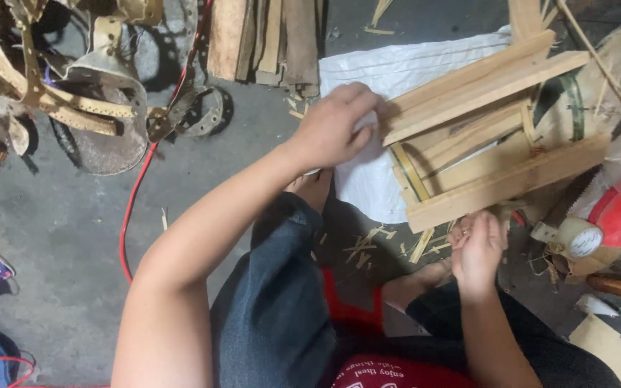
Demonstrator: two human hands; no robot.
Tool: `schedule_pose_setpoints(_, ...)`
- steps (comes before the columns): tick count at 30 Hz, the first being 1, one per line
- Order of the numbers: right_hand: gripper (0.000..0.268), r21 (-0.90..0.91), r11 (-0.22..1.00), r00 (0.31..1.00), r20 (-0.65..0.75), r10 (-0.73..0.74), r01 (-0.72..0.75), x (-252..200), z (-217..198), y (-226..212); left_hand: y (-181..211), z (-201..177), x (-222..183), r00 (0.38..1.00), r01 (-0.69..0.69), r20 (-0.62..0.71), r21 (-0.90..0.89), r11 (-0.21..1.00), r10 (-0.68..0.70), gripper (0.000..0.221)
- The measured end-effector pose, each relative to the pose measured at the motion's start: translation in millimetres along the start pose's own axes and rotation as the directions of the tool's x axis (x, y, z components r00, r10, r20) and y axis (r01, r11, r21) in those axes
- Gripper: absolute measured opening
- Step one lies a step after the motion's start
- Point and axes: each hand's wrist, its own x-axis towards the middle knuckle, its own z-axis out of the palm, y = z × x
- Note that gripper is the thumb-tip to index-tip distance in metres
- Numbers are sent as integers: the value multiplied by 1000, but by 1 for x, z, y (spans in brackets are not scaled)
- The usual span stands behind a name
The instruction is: Assembling a wooden frame by attaching thin wooden slats to a base structure.
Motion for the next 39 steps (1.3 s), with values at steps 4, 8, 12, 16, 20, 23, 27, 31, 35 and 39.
schedule_pose_setpoints(4, 28, -60, 997, 997, -64, 42, -45, 23, -1, 11, -4, 6, 8, 985, 140, 90, 65, 988, -146, 13)
schedule_pose_setpoints(8, 11, -106, 994, 995, -96, -28, 17, 21, 7, 1, 26, -13, 7, 870, 245, 400, 157, 957, -288, 32)
schedule_pose_setpoints(12, 6, -148, 985, 992, -71, -101, 90, 4, 0, -10, 48, -3, -8, 877, 293, 383, 52, 955, -290, 54)
schedule_pose_setpoints(16, 10, -145, 988, 996, -53, -66, 57, 2, -6, -3, 44, 21, -15, 902, 308, 298, 65, 949, -313, 53)
schedule_pose_setpoints(20, 10, -126, 987, 984, -135, -113, 96, 9, -14, -13, 49, 19, -10, 920, 314, 227, 69, 947, -321, 56)
schedule_pose_setpoints(23, 20, -37, 989, 967, -206, -149, 144, 30, -40, 2, 49, 14, -9, 914, 296, 242, 147, 944, -325, 56)
schedule_pose_setpoints(27, 31, 209, 976, 990, -132, -41, 68, 20, -60, -6, 60, -6, -14, 805, 159, 454, 455, 876, -382, 35)
schedule_pose_setpoints(31, 33, 259, 963, 995, -87, -51, 72, -38, -45, -24, 128, -48, -14, 691, 57, 682, 278, 959, -239, 20)
schedule_pose_setpoints(35, 20, 254, 959, 991, 79, 111, -128, -100, -24, -11, 193, -51, -25, 594, -7, 804, -51, 999, 45, 18)
schedule_pose_setpoints(39, 19, 22, 937, 863, 382, -331, 349, -137, -7, -26, 195, -17, -73, 703, 6, 711, -52, 999, 32, 29)
